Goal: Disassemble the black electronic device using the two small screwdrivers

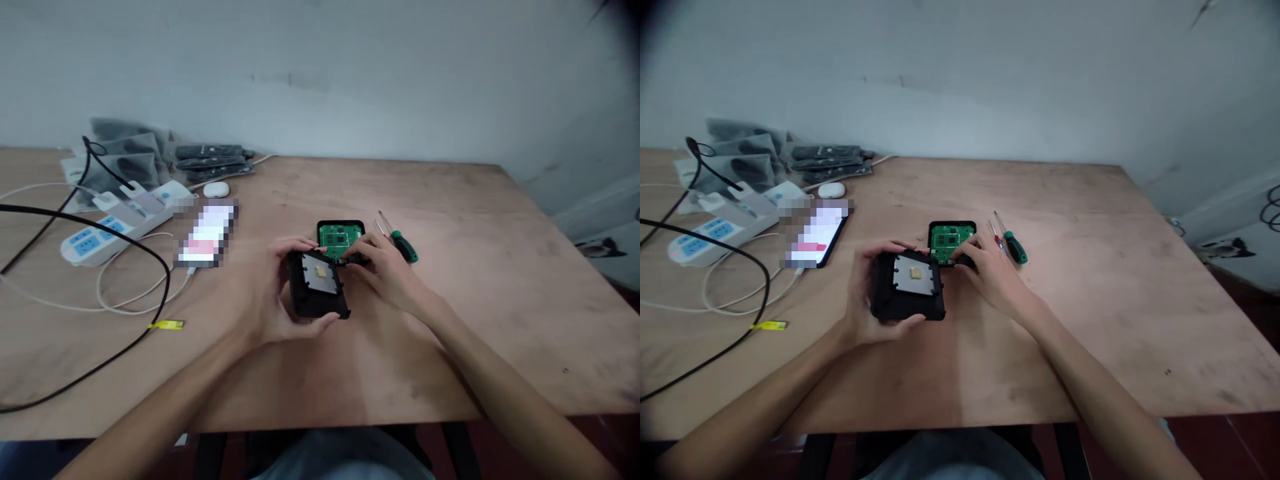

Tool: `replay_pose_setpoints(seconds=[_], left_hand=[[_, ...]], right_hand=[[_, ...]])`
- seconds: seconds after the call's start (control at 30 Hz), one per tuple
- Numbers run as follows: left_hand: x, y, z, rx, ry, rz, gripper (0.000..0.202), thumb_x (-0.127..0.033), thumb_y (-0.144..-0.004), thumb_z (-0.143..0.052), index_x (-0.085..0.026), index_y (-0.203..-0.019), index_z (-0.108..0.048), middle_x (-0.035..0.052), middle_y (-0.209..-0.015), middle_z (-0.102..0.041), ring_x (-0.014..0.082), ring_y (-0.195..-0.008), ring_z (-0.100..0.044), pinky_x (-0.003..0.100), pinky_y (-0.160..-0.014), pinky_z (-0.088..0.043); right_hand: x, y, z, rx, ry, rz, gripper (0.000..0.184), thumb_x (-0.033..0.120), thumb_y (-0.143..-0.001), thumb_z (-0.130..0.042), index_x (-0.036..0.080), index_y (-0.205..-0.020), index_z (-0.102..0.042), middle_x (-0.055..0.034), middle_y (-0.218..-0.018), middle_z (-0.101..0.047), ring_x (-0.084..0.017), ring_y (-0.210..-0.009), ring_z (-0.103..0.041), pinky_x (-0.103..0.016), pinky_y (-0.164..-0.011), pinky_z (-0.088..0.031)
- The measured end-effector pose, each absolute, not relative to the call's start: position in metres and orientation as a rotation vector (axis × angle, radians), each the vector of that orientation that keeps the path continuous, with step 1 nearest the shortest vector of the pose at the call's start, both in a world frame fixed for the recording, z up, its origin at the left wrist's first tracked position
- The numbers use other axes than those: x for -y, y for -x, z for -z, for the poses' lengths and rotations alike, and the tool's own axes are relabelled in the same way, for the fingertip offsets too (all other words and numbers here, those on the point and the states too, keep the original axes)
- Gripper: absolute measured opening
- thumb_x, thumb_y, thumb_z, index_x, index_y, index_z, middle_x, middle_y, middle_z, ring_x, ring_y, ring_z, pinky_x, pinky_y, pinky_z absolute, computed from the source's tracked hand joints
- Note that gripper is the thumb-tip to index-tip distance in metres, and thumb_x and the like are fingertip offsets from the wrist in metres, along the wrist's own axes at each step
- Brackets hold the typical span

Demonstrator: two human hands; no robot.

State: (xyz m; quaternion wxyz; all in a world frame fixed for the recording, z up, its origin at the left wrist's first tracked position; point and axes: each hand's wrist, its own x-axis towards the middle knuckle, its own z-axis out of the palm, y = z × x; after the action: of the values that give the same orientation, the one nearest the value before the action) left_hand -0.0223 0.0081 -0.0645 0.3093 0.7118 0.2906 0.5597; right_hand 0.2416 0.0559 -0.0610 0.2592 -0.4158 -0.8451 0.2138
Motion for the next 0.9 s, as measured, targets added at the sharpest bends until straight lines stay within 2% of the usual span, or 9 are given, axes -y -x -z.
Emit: replay_pose_setpoints(seconds=[0.1,0.47,0.77,0.9], left_hand=[[-0.0072,0.017,0.0642,-0.722,-1.815,-1.477,0.09,-0.031,-0.061,-0.102,-0.026,-0.137,-0.053,0.0165,-0.138,-0.061,0.042,-0.134,-0.065,0.065,-0.116,-0.054],[-0.008,0.0173,0.0679,-0.651,-1.772,-1.443,0.09,-0.033,-0.061,-0.1,-0.023,-0.138,-0.054,0.0183,-0.137,-0.061,0.0438,-0.133,-0.064,0.068,-0.115,-0.053],[-0.0088,0.0124,0.0703,-0.559,-1.783,-1.459,0.093,-0.035,-0.061,-0.102,-0.022,-0.14,-0.054,0.0177,-0.135,-0.06,0.0405,-0.126,-0.067,0.064,-0.111,-0.056],[-0.0099,0.0167,0.0722,-0.593,-1.847,-1.451,0.096,-0.034,-0.06,-0.103,-0.022,-0.142,-0.053,0.0197,-0.137,-0.061,0.0428,-0.132,-0.065,0.067,-0.113,-0.054]], right_hand=[[-0.0563,-0.2415,0.0611,2.285,1.128,-0.582,0.021,0.017,-0.106,-0.069,0.029,-0.122,-0.074,-0.0107,-0.124,-0.063,-0.031,-0.116,-0.065,-0.048,-0.099,-0.057],[-0.0553,-0.2385,0.0617,2.25,1.146,-0.619,0.022,0.013,-0.103,-0.072,0.027,-0.12,-0.075,-0.0091,-0.121,-0.063,-0.03,-0.116,-0.064,-0.047,-0.099,-0.056],[-0.0548,-0.2385,0.0627,2.261,1.144,-0.611,0.023,0.014,-0.104,-0.072,0.028,-0.121,-0.076,-0.0087,-0.121,-0.063,-0.029,-0.116,-0.065,-0.047,-0.099,-0.056],[-0.0524,-0.2364,0.0621,2.24,1.188,-0.567,0.029,0.017,-0.104,-0.072,0.028,-0.13,-0.071,-0.0104,-0.128,-0.065,-0.031,-0.12,-0.065,-0.048,-0.1,-0.056]])
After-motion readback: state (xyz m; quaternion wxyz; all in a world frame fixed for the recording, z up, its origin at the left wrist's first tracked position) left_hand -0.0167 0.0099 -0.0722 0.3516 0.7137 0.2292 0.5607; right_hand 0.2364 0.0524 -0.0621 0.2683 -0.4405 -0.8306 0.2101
